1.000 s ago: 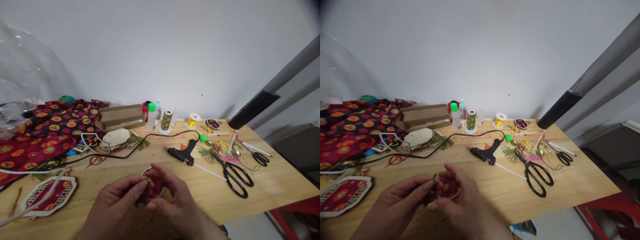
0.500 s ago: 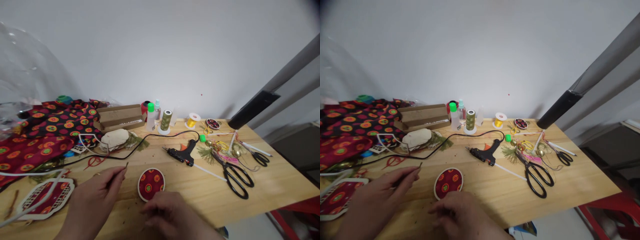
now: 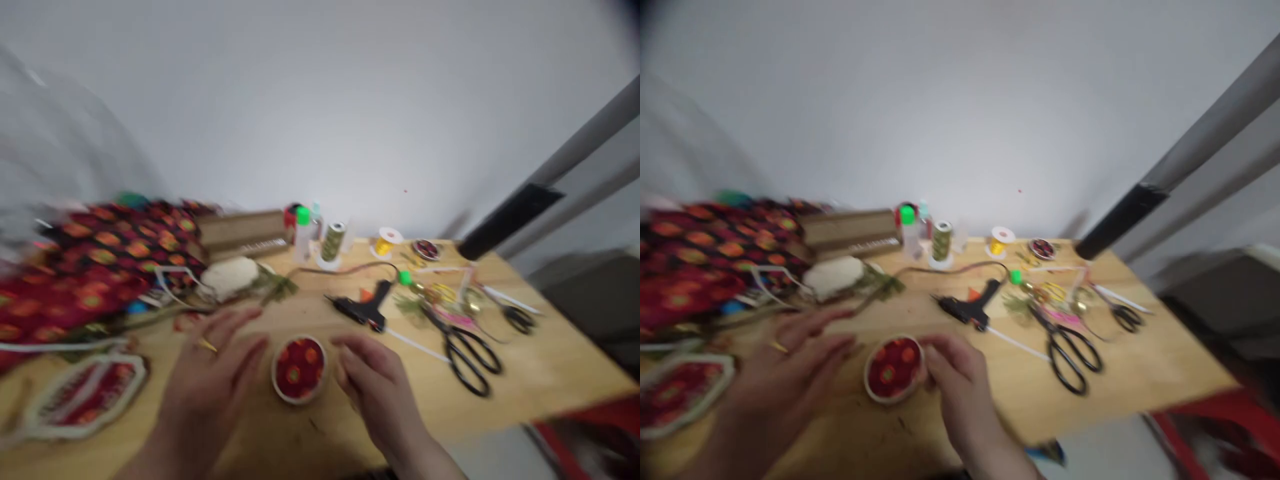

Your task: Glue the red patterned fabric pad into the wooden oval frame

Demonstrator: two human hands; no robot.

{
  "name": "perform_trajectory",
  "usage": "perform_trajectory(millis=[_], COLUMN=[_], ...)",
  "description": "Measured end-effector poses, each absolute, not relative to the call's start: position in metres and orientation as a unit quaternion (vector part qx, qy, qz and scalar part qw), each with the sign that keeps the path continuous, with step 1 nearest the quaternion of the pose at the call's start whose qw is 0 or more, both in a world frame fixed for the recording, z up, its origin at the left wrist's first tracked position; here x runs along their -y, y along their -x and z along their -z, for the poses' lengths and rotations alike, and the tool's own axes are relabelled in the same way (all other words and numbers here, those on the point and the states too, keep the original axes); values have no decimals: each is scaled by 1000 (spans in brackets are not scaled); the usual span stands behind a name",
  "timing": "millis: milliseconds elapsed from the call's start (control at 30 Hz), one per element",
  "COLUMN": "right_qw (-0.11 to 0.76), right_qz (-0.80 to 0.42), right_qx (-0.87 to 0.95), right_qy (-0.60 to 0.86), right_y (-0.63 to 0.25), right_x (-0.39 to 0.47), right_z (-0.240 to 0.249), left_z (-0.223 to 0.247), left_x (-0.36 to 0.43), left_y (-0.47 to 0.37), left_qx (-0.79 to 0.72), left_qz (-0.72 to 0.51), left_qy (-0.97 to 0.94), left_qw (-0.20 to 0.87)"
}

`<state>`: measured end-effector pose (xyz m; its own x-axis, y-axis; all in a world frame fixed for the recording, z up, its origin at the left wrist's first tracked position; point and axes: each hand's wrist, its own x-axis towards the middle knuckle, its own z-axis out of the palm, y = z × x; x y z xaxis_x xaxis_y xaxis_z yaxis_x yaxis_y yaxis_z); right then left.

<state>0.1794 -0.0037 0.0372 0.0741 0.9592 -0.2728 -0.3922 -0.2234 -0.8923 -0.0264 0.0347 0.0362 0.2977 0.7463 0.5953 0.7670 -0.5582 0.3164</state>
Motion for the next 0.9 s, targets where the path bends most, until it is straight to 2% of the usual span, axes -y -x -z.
perform_trajectory(millis=[167,333,467,600,700,800,900], right_qw=[566,565,524,512,454,376,308], right_qz=[-699,-711,-696,-553,-412,-324,-290], right_qx=[200,209,323,432,538,645,716], right_qy=[389,364,369,496,579,581,556], right_y=[-171,-164,-171,-192,-202,-199,-190], right_x=[0,7,15,19,17,16,15], right_z=[-42,-44,-48,-49,-44,-35,-28], left_z=[-46,-52,-62,-70,-62,-43,-23], left_x=[-23,-19,-23,-31,-33,-30,-21], left_y=[4,-13,-7,15,30,37,37], left_qx=[428,403,436,545,573,533,515], left_qz=[388,404,391,379,367,359,318], left_qy=[804,804,790,727,716,758,790], left_qw=[-140,-163,-184,-173,-157,-110,-99])
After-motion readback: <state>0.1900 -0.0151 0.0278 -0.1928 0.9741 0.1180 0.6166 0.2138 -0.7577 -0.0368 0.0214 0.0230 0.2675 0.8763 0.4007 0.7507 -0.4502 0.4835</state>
